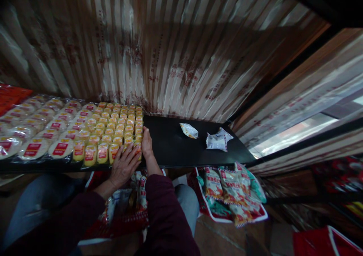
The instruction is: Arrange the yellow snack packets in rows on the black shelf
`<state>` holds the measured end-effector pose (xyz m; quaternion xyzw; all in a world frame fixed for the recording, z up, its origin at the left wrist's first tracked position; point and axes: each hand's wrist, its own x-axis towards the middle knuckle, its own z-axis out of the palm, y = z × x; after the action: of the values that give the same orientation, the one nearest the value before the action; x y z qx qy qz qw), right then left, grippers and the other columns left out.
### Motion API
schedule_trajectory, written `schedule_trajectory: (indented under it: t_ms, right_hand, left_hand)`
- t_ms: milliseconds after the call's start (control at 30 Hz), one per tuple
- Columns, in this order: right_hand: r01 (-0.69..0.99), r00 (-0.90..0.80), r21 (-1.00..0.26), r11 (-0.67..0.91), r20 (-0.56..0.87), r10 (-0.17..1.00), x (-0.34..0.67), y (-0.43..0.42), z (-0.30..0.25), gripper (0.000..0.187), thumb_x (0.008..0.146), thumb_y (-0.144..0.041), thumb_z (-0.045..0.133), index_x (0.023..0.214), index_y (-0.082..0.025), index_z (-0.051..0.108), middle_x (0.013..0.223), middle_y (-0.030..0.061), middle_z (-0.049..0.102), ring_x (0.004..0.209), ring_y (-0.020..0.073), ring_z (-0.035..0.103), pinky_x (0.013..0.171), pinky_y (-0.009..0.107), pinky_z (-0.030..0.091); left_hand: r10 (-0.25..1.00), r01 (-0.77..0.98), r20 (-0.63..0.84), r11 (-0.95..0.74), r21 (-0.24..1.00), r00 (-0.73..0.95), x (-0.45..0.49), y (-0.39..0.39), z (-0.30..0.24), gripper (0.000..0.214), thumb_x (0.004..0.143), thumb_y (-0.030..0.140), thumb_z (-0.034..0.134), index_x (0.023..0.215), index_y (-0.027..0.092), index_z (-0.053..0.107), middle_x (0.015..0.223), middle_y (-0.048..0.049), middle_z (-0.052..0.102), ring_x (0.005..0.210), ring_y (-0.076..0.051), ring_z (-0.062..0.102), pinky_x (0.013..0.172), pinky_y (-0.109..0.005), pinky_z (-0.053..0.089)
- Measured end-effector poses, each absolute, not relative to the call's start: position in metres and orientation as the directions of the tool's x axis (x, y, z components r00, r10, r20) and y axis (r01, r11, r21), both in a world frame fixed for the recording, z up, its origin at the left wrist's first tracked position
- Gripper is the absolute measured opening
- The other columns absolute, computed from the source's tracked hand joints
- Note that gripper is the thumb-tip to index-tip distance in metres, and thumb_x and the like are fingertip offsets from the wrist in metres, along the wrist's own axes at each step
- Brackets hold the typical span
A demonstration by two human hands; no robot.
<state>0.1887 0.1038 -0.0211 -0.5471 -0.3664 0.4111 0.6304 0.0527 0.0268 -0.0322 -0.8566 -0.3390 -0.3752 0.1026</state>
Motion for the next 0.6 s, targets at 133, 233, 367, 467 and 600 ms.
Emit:
schedule_trajectory:
  t_ms: [133,233,367,467,600]
  right_hand:
    - [-0.079,0.443,-0.994,0.072,0.030,0.896,0.193,0.100,-0.025,0.076,0.085,-0.071,0.028,0.130,-0.015,0.053,0.139,0.0094,0.053,0.127,0.0198,0.049,0.107,0.032,0.038]
    - [-0.076,0.483,-0.992,0.097,0.048,0.874,0.197,0.091,-0.026,0.075,0.086,-0.070,0.027,0.129,-0.015,0.054,0.138,0.0115,0.054,0.128,0.0200,0.049,0.109,0.035,0.035]
    - [-0.096,0.519,-0.987,0.127,0.059,0.853,0.195,0.075,-0.021,0.069,0.088,-0.066,0.028,0.123,-0.015,0.057,0.135,0.0127,0.055,0.127,0.0218,0.049,0.108,0.038,0.035]
    - [-0.091,0.586,-0.982,0.164,0.081,0.806,0.185,0.058,-0.012,0.065,0.089,-0.062,0.027,0.122,-0.015,0.057,0.134,0.0130,0.056,0.127,0.0223,0.049,0.107,0.040,0.036]
    - [-0.027,0.643,-0.976,0.218,0.150,0.751,0.168,0.019,0.001,0.057,0.091,-0.057,0.026,0.117,-0.017,0.058,0.127,0.0119,0.059,0.122,0.0208,0.053,0.103,0.038,0.040]
  left_hand:
    - [0.492,0.644,0.705,-0.762,0.064,0.511,0.048,0.026,-0.036,0.036,0.090,0.024,0.053,0.126,0.021,0.056,0.139,-0.0073,0.053,0.140,-0.023,0.033,0.117,-0.049,0.019]
    - [0.495,0.630,0.693,-0.773,0.076,0.524,0.046,0.025,-0.039,0.036,0.090,0.025,0.053,0.126,0.021,0.056,0.140,-0.0074,0.052,0.140,-0.022,0.032,0.118,-0.049,0.019]
    - [0.499,0.635,0.677,-0.770,0.060,0.541,0.045,0.022,-0.036,0.033,0.090,0.029,0.052,0.122,0.021,0.058,0.141,-0.0067,0.051,0.140,-0.023,0.031,0.118,-0.048,0.018]
    - [0.474,0.622,0.672,-0.783,0.026,0.568,0.042,0.017,-0.032,0.032,0.090,0.032,0.051,0.117,0.019,0.062,0.141,-0.0080,0.051,0.140,-0.024,0.031,0.118,-0.048,0.019]
    - [0.443,0.565,0.671,-0.824,0.042,0.595,0.035,0.000,-0.036,0.027,0.087,0.024,0.050,0.108,0.017,0.066,0.141,-0.0091,0.051,0.140,-0.027,0.032,0.116,-0.049,0.023]
